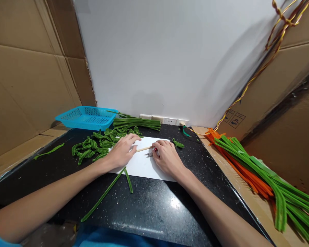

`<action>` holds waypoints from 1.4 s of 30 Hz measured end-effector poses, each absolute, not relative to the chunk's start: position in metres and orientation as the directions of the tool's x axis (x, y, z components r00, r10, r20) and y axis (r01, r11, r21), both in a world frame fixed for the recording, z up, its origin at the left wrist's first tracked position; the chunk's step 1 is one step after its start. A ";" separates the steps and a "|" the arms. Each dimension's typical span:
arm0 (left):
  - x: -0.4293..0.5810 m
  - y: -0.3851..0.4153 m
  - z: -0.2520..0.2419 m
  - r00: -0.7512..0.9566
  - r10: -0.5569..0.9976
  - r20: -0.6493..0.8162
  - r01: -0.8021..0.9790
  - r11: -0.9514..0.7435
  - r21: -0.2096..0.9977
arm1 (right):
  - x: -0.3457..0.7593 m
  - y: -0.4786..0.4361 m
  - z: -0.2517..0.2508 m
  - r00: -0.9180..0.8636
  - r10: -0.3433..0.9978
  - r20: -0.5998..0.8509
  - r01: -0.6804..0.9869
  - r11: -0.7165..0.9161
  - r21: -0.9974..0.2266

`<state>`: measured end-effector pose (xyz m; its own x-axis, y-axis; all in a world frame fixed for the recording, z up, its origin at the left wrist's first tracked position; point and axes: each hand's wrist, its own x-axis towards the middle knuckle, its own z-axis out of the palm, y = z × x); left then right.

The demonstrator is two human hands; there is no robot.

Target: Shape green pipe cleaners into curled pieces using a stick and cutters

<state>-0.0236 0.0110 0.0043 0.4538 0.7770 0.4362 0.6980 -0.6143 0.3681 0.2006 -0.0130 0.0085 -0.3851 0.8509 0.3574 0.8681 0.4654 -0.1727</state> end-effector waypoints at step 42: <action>-0.062 0.041 0.028 0.177 0.797 0.577 0.746 -0.491 0.450 | 0.199 -0.014 0.008 -0.404 0.825 0.396 0.831 0.512 -0.219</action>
<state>-0.0616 0.0408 0.0283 0.1769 0.7970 0.5775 0.7456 -0.4915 0.4500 0.1990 -0.0138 0.0077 -0.4036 0.8248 0.3961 0.8308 0.5117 -0.2190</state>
